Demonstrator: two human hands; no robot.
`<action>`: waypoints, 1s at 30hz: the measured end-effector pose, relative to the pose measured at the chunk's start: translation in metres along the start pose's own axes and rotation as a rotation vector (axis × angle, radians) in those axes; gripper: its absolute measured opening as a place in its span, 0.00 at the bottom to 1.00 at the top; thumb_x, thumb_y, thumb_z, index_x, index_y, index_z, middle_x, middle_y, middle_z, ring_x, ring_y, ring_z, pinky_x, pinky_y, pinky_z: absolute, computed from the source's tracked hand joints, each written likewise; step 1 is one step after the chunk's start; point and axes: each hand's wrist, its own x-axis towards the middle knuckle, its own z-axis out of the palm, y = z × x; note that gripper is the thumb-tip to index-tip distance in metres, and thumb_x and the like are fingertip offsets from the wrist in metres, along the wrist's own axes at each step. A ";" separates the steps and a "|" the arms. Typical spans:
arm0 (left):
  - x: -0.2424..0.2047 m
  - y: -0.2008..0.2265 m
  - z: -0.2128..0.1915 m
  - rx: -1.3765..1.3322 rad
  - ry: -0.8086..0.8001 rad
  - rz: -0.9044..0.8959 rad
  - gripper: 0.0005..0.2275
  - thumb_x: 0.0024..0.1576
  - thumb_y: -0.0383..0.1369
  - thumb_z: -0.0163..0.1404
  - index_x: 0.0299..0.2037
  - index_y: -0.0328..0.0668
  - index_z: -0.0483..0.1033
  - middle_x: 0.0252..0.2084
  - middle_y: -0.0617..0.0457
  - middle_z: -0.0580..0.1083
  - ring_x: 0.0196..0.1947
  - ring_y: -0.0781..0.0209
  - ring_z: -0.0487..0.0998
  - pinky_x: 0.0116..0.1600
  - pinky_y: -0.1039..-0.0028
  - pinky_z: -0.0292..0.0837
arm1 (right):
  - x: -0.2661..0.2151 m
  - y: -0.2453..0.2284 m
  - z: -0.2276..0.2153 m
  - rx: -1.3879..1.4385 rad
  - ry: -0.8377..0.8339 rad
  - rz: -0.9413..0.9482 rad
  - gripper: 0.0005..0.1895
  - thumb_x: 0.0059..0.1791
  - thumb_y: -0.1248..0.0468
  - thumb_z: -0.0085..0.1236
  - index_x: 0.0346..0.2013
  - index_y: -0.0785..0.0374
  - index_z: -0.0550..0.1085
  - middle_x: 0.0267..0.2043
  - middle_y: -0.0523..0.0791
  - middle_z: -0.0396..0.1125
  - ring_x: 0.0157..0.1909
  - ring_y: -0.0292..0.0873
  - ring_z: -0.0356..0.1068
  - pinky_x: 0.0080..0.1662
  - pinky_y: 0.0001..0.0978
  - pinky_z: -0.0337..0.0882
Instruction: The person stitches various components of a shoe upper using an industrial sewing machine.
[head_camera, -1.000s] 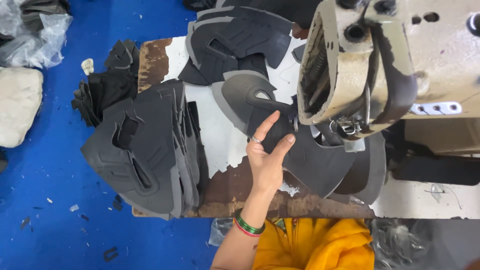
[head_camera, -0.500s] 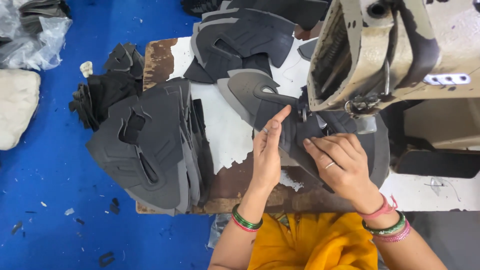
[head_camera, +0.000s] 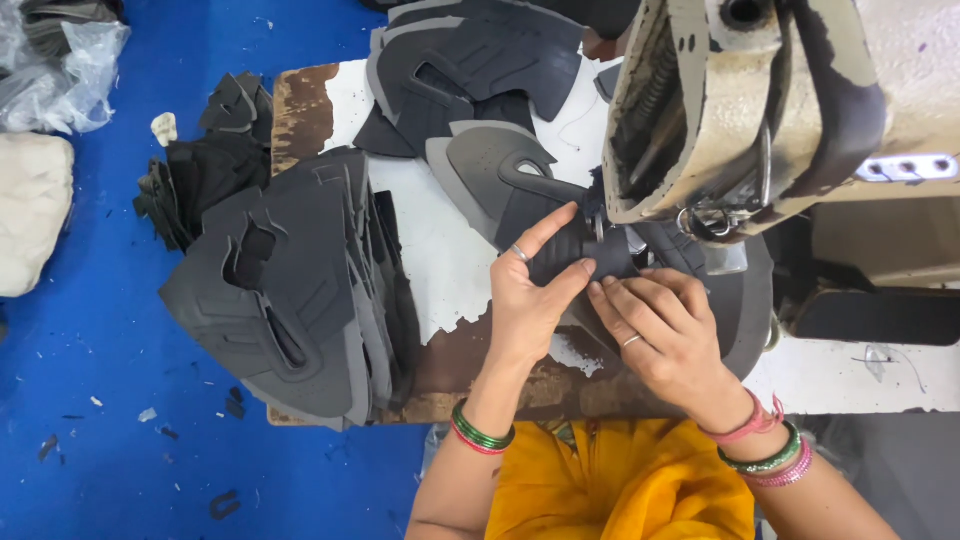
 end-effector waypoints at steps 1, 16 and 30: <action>-0.001 0.000 0.000 0.003 0.000 -0.004 0.23 0.53 0.14 0.55 0.61 0.27 0.74 0.52 0.49 0.77 0.47 0.70 0.77 0.53 0.78 0.75 | -0.001 -0.002 -0.001 0.003 0.000 0.004 0.28 0.35 0.67 0.57 0.49 0.71 0.79 0.50 0.47 0.71 0.50 0.47 0.71 0.55 0.44 0.70; 0.009 -0.010 0.007 -0.063 0.017 -0.029 0.26 0.54 0.11 0.52 0.65 0.28 0.71 0.49 0.52 0.76 0.43 0.72 0.75 0.49 0.81 0.74 | -0.008 0.002 0.006 0.017 0.041 0.181 0.20 0.41 0.73 0.60 0.48 0.63 0.80 0.52 0.43 0.73 0.54 0.45 0.72 0.63 0.54 0.63; 0.032 0.005 -0.011 -0.028 -0.173 -0.061 0.29 0.53 0.10 0.51 0.67 0.29 0.68 0.55 0.51 0.76 0.51 0.69 0.76 0.58 0.78 0.74 | 0.001 0.005 0.006 -0.042 0.001 0.226 0.24 0.40 0.71 0.61 0.52 0.62 0.79 0.56 0.42 0.73 0.57 0.44 0.71 0.55 0.44 0.59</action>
